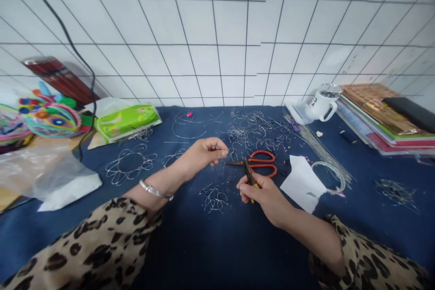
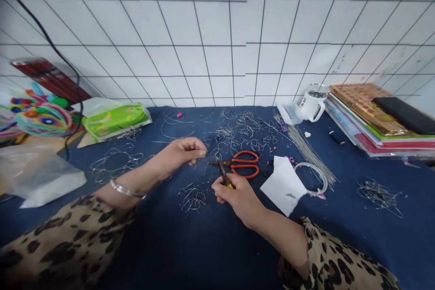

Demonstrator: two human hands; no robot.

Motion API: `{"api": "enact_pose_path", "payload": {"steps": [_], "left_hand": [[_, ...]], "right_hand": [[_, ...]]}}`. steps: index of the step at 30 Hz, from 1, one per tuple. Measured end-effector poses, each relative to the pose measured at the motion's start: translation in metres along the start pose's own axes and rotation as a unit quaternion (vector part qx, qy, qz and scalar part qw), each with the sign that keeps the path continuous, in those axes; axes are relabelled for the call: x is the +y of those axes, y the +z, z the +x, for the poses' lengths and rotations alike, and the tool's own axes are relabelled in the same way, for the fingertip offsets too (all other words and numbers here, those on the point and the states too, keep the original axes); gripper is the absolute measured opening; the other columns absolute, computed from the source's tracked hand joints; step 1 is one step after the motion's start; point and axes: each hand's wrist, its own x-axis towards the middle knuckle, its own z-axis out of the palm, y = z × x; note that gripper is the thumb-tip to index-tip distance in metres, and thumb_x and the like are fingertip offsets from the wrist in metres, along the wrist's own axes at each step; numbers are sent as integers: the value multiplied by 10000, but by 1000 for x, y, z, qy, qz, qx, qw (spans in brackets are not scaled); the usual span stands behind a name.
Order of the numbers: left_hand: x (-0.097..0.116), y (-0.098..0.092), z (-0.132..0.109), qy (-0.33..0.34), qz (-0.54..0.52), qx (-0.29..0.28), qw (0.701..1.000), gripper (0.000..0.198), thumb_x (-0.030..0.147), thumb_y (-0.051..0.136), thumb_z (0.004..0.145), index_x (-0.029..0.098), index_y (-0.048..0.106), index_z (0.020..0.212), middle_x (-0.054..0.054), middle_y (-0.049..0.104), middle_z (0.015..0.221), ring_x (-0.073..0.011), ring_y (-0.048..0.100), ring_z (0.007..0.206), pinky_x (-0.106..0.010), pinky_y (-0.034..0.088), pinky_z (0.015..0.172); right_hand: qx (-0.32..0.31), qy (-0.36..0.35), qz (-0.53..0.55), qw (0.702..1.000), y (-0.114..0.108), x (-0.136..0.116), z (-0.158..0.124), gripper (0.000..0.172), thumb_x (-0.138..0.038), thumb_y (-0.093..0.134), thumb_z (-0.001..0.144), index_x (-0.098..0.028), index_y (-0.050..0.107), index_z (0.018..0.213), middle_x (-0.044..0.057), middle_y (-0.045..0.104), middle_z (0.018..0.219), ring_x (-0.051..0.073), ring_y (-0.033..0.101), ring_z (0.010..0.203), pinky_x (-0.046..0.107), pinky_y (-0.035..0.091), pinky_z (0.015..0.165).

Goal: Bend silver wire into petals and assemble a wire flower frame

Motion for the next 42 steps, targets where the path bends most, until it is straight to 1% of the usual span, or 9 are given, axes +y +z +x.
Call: {"api": "enact_pose_path", "payload": {"steps": [2,7,12,14,18,23,27,36,42], "left_hand": [[-5,-24,34,-12,110,-5,994,113,267,652,742,175,643,808,-4,585,662,-87,506,546,-201,394,495],[-28,-64,124,-39,191,31,980,82,169,670,697,151,638,770,-22,611,643,-84,505,502,-201,382,460],[-45,-71,184,-55,273,24,960,120,209,661,758,133,637,847,-34,646,723,-106,576,579,-220,448,525],[-48,-69,198,-56,304,4,951,207,271,597,842,121,609,984,-59,646,892,-141,617,729,-280,515,640],[-51,-67,213,-17,355,-9,935,284,303,531,893,135,553,1122,-86,586,1110,-192,595,946,-388,516,803],[-47,-62,217,61,394,3,917,113,191,623,737,166,668,838,-21,671,852,-147,597,800,-246,449,721],[-45,-51,219,88,410,-22,908,100,231,615,700,168,673,753,-7,668,738,-133,584,689,-231,412,618],[-32,-28,219,129,427,-165,880,134,267,633,689,188,667,792,-8,677,790,-132,583,695,-221,388,591],[-31,-19,223,143,447,-216,856,79,238,591,732,164,618,723,-36,647,754,-131,543,653,-246,374,600]], "right_hand": [[-12,3,-7,1000,-1,-1,0,177,-330,633,787,-163,583,819,-18,527,679,111,498,649,267,406,660],[-13,29,-18,999,-4,-1,2,178,-324,621,798,-154,581,830,-17,529,688,107,510,653,262,416,673],[-25,25,-36,999,-8,0,4,177,-325,595,819,-153,586,858,-9,535,721,109,517,674,261,414,690],[-29,28,-39,998,-8,0,4,188,-336,594,819,-152,583,856,-8,530,713,111,512,671,259,409,681],[-37,28,-46,998,-9,1,4,193,-343,588,822,-152,581,849,-8,521,702,115,501,673,258,398,669],[-33,34,-62,997,-7,-3,5,194,-343,574,826,-149,584,843,-8,520,694,116,490,670,254,386,660],[-28,49,-78,995,-6,-7,6,209,-353,577,815,-145,588,830,-9,523,668,115,483,652,248,370,638],[-46,45,-64,996,-8,-5,4,218,-363,571,816,-147,589,840,-13,505,678,112,462,647,252,362,634],[-42,46,-64,996,-8,-5,4,226,-364,578,812,-140,589,834,-12,502,680,113,471,652,252,370,639]]}}
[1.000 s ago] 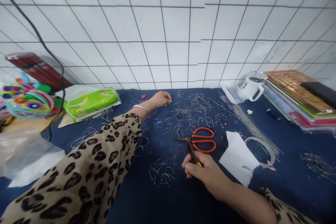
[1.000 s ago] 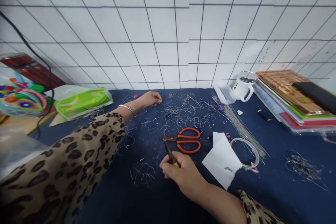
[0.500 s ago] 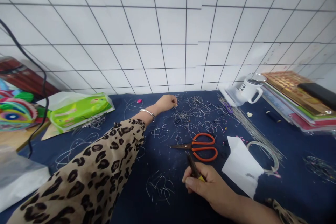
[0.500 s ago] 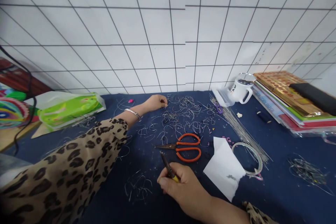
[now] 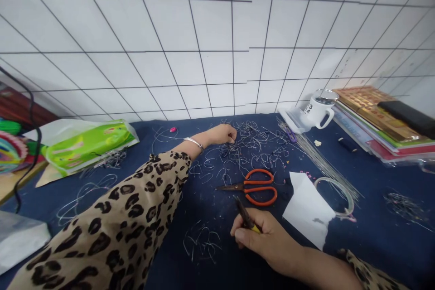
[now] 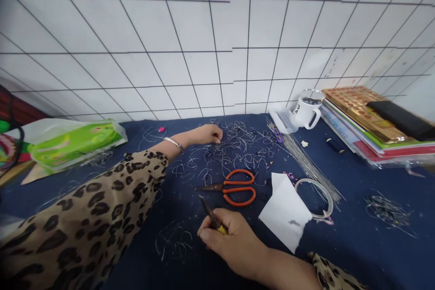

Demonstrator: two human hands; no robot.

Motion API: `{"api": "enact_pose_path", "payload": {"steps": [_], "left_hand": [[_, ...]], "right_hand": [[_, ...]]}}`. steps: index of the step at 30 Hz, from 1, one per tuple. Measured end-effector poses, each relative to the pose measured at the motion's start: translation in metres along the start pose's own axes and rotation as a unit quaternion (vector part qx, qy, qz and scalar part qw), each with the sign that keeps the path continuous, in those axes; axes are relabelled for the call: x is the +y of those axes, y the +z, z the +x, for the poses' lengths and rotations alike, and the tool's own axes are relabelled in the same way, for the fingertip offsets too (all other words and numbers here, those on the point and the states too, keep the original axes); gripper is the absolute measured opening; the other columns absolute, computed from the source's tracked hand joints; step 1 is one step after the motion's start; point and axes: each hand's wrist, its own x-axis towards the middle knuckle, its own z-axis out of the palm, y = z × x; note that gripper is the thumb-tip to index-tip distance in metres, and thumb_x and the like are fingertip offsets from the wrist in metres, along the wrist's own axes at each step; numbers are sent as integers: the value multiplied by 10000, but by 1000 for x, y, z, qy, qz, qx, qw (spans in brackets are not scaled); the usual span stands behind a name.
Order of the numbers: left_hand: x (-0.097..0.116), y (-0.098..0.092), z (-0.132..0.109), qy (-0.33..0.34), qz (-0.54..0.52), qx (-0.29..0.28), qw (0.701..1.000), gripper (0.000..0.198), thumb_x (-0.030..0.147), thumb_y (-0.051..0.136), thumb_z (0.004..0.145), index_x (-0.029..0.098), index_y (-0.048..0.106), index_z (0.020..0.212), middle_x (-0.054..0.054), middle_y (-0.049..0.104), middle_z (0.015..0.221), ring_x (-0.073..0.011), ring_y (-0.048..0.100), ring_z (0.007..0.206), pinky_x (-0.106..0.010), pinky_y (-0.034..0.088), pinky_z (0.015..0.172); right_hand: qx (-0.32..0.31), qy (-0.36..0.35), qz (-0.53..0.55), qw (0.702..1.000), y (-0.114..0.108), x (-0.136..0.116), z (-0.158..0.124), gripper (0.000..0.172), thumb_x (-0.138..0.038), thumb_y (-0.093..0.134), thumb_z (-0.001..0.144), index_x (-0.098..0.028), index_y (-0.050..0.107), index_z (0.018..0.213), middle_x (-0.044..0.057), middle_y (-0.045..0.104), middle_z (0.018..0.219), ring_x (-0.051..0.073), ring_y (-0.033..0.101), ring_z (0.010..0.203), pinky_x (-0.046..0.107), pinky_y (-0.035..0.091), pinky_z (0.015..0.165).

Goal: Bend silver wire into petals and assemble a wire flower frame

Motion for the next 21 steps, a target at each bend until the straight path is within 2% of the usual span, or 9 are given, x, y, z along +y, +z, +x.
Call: {"api": "enact_pose_path", "payload": {"steps": [5,10,13,18,21], "left_hand": [[6,-4,2,12,20,-10,1000,84,188,566,732,144,571,660,-64,618,790,-129,497,642,-266,361,609],[16,-18,-3,2,17,41,999,91,214,507,796,159,560,748,-76,597,826,-148,495,679,-277,355,611],[20,-26,-10,-17,-5,70,997,125,251,479,829,168,570,810,-63,599,769,-143,490,650,-271,355,590],[26,-33,-26,-47,-59,86,993,127,227,580,756,154,630,846,-55,648,797,-133,540,688,-251,390,604],[28,-36,-33,-66,-96,98,988,183,260,577,773,151,654,898,-61,660,807,-131,560,695,-257,417,616]], "right_hand": [[-9,-12,-1,1000,-1,1,0,233,-369,571,817,-138,589,840,-10,500,689,112,462,646,250,373,630],[-13,-14,-6,1000,-3,2,0,206,-355,566,824,-151,588,835,-21,487,676,104,446,629,239,359,612],[-11,-16,-7,1000,-3,2,0,205,-360,564,827,-156,588,835,-23,483,673,104,445,631,238,356,615],[-11,-13,-4,1000,-2,1,0,212,-371,570,821,-160,588,830,-22,489,676,106,453,639,240,359,622],[-12,-17,-8,1000,-1,1,0,206,-359,570,823,-154,591,839,-18,496,689,108,461,649,245,365,632]]}}
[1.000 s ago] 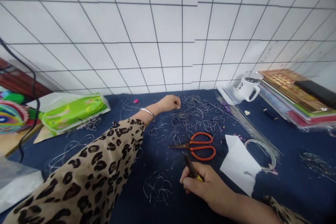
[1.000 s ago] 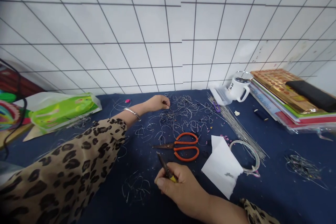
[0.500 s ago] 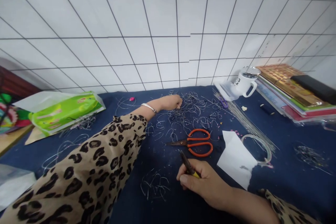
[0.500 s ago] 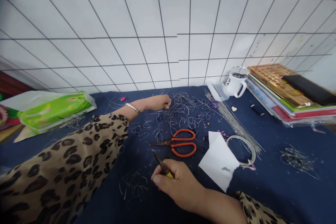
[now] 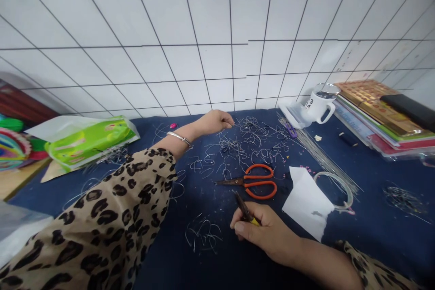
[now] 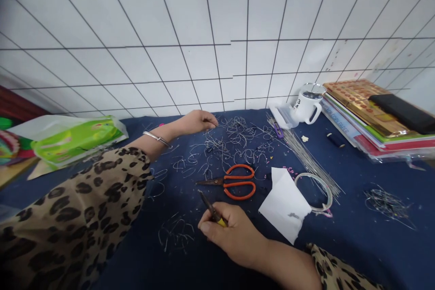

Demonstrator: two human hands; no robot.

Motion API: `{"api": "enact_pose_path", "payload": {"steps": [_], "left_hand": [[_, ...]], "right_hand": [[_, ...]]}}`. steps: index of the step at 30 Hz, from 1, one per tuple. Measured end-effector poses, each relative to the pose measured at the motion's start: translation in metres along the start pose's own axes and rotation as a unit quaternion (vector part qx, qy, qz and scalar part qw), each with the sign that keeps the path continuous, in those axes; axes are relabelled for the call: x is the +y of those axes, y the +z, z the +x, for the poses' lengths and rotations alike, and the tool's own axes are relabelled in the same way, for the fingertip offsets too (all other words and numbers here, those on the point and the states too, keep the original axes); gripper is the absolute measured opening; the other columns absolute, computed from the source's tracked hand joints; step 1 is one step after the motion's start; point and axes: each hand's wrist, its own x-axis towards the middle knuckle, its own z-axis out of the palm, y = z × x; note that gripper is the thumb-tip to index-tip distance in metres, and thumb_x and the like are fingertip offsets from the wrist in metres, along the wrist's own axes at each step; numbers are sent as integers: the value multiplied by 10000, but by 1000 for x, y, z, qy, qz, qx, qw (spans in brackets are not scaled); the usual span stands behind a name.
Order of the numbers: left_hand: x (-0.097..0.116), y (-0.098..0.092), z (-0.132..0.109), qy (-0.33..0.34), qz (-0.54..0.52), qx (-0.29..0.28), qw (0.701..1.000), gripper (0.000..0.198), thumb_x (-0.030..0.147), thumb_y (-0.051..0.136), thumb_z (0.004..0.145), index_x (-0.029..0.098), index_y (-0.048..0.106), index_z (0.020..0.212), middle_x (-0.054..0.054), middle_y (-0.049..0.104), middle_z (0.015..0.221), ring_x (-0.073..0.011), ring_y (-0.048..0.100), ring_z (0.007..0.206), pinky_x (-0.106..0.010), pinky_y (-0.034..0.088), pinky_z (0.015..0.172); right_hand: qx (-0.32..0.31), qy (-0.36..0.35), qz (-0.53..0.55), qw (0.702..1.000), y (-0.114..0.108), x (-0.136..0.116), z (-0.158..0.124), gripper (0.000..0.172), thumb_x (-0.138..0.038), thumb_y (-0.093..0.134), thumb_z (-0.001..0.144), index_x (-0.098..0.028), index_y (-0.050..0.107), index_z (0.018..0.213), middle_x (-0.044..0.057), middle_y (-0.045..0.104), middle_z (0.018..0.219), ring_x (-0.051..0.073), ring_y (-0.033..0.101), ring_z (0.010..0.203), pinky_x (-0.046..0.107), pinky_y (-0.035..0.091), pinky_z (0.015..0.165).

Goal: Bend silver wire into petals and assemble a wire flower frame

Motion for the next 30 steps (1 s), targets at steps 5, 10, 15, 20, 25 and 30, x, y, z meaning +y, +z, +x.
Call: {"api": "enact_pose_path", "payload": {"steps": [5,10,15,20,25,30], "left_hand": [[6,3,-9,-30,-70,-18,997,210,299,578,790,147,650,917,-79,669,815,-134,607,687,-251,451,585],[21,17,-34,-40,-116,-55,991,211,323,569,801,161,642,915,-69,660,770,-131,612,653,-241,462,556],[32,23,-55,-44,-118,-67,990,189,320,587,776,173,650,876,-51,654,752,-124,594,607,-249,455,557],[39,22,-61,-50,-107,-65,991,200,324,596,761,170,658,873,-56,654,763,-127,588,610,-252,447,565],[54,24,-83,-32,-113,-80,990,207,337,572,788,182,655,897,-42,641,783,-112,556,615,-236,443,569],[81,30,-109,-18,-133,-98,986,159,308,549,812,182,637,852,5,560,657,-96,505,587,-220,431,564]], "right_hand": [[5,8,-6,1000,1,-1,-1,179,-324,577,817,-146,593,831,-19,502,667,106,472,637,244,373,623],[57,-12,44,997,1,2,0,203,-349,585,814,-146,576,816,-14,530,661,108,513,631,256,415,645],[77,-20,97,992,1,6,2,234,-380,605,807,-151,563,819,-14,542,656,105,519,600,256,427,609],[91,-31,95,991,3,7,2,221,-370,610,802,-154,566,809,-16,538,650,106,515,599,261,429,608],[165,-58,103,979,-2,7,3,219,-375,572,823,-157,558,822,-18,539,640,98,501,566,246,400,564],[206,-68,130,968,-14,1,9,251,-362,616,790,-176,528,932,-27,542,686,102,518,589,254,411,577]]}}
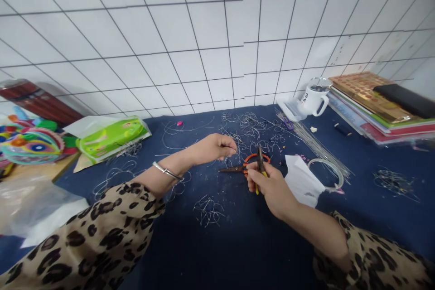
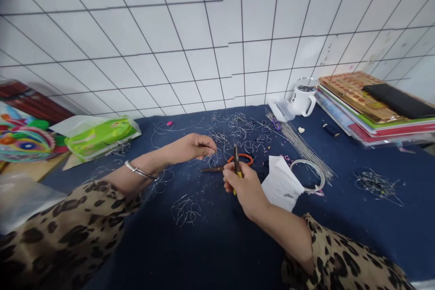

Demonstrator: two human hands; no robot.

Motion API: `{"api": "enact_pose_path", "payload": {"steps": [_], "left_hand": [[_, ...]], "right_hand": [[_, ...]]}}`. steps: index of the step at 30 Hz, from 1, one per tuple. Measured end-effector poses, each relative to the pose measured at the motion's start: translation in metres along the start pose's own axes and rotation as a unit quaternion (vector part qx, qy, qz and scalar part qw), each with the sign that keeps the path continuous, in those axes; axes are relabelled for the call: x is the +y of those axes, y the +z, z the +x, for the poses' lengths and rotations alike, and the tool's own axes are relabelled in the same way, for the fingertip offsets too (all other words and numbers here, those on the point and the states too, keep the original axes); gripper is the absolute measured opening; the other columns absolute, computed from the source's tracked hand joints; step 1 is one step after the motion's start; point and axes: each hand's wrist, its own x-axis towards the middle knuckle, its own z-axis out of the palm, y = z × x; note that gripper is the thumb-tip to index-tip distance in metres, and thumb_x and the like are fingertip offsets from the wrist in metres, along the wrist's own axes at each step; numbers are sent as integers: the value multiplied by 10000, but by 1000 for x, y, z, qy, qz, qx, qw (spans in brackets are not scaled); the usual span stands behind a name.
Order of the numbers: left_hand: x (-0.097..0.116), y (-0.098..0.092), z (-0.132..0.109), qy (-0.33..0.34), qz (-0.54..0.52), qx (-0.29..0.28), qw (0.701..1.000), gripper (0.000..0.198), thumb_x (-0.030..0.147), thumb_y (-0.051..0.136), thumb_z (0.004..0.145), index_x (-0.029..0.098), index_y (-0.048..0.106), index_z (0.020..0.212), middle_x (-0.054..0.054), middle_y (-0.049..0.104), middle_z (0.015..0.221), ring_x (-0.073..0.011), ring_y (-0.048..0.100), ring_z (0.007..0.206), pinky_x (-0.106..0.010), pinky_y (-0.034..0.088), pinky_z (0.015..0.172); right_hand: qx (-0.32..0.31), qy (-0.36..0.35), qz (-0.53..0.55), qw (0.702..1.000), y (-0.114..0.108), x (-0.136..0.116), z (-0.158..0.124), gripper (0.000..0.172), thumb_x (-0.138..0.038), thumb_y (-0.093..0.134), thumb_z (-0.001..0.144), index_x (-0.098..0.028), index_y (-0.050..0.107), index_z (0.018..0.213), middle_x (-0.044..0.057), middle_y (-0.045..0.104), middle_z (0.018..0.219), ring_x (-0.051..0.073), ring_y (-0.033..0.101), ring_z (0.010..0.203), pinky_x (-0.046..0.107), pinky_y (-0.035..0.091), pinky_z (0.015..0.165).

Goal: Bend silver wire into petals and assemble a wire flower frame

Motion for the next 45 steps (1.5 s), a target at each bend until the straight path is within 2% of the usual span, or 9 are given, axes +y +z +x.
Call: {"api": "enact_pose_path", "payload": {"steps": [10,15,19,22,26,30,34,39,45], "left_hand": [[23,31,-8,-6,-100,-57,993,155,329,563,799,190,624,825,4,558,680,-90,491,577,-216,425,543],[3,20,8,-9,-124,34,992,157,322,557,802,173,594,834,4,556,660,-83,478,546,-216,418,532],[-21,4,31,-25,44,92,994,168,321,580,776,177,625,851,-26,625,737,-110,532,608,-235,427,569],[-26,2,33,-26,53,122,991,224,325,606,762,179,636,930,-47,636,844,-131,548,696,-248,429,610],[-14,19,5,-42,-116,21,992,276,425,539,828,187,655,909,-8,589,711,-98,505,586,-220,411,529],[-2,40,-27,-63,-241,-22,968,257,404,597,805,164,675,857,2,553,646,-71,447,527,-196,372,482],[-2,53,-47,-71,-336,-11,939,221,337,658,772,141,658,872,-8,585,710,-52,462,522,-178,361,470],[-6,64,-68,-82,-336,17,938,179,289,663,766,137,631,857,-13,617,730,-69,540,565,-181,403,506],[-10,77,-96,-76,-350,81,930,137,272,618,790,142,582,815,3,606,700,-82,562,575,-191,405,513]], "right_hand": [[-14,15,-34,999,-2,-5,1,194,-354,599,788,-182,510,797,-73,472,523,85,421,507,240,303,528],[13,9,-34,999,-4,-3,3,188,-360,579,807,-187,505,791,-67,477,522,88,416,501,251,291,532],[25,15,-33,999,-4,-2,4,207,-383,574,816,-188,504,806,-60,482,534,96,449,514,249,284,520],[22,22,-36,999,-4,-2,5,210,-389,575,815,-190,508,813,-57,493,543,100,467,526,246,289,519],[8,21,-62,998,-3,-2,5,197,-379,573,814,-192,511,815,-60,488,547,94,456,520,244,303,522],[0,6,-96,995,-1,0,3,182,-357,587,804,-192,510,797,-62,488,562,94,460,535,246,342,554],[-9,-16,-124,992,2,5,-2,174,-344,621,783,-192,536,779,-56,499,582,98,471,560,258,376,594],[-28,-39,-130,990,8,8,-8,146,-325,630,788,-199,556,777,-57,501,581,95,463,563,252,366,595],[-103,34,-79,991,22,9,-10,146,-315,641,785,-199,553,777,-51,516,567,101,476,542,253,350,568]]}}
